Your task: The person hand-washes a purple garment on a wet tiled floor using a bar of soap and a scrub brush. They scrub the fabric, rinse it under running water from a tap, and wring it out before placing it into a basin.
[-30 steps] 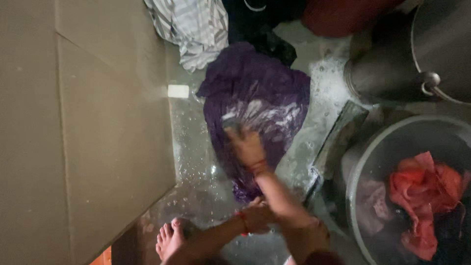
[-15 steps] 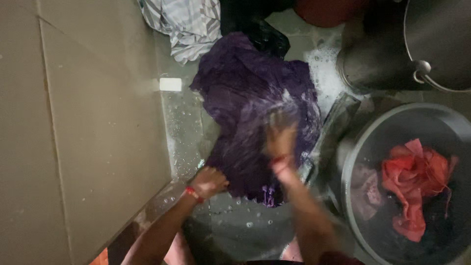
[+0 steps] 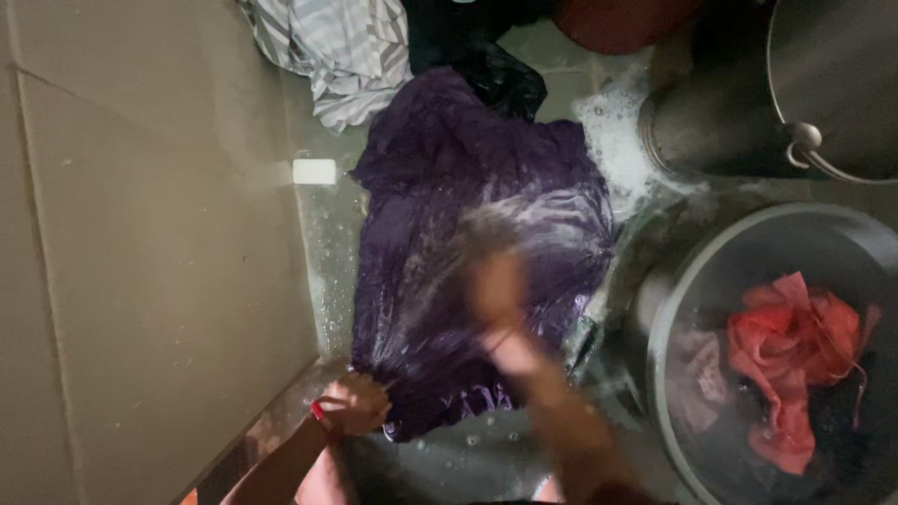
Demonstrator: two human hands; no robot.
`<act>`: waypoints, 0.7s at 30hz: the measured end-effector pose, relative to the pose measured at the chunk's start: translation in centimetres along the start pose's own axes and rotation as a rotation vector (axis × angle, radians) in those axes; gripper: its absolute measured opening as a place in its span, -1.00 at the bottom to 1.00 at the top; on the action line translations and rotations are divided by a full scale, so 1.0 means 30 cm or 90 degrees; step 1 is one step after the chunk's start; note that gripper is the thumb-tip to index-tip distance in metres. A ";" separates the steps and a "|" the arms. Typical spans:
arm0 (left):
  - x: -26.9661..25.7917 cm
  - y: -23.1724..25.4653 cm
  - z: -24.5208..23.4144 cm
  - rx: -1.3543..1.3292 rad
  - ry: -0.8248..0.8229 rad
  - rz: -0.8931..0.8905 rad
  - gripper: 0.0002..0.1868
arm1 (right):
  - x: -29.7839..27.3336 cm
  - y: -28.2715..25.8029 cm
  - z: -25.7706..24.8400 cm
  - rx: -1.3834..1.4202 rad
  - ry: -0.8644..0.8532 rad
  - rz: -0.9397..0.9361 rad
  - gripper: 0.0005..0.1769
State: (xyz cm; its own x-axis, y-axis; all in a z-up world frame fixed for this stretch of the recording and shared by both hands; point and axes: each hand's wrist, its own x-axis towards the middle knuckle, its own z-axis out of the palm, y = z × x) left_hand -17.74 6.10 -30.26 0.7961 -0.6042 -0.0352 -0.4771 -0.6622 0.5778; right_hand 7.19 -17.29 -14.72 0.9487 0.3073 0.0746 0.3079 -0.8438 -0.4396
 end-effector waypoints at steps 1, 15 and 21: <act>-0.011 -0.006 0.011 -0.006 0.022 0.007 -0.76 | -0.098 -0.169 0.088 -0.249 -0.052 -0.110 -0.54; 0.433 -0.003 -0.360 0.248 -0.417 0.013 -0.21 | -0.015 0.505 0.112 -0.131 -0.013 0.037 -0.34; 0.799 -0.055 -0.494 0.195 -0.135 -0.313 -0.12 | -0.382 0.398 0.065 -0.074 0.041 0.058 -0.38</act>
State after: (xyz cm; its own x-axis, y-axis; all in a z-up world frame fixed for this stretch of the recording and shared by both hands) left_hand 7.65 -0.71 -19.97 0.8736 -0.2504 -0.4173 -0.1835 -0.9637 0.1941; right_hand -0.14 -30.03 -22.58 0.9745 0.2016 0.0987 0.2235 -0.9130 -0.3414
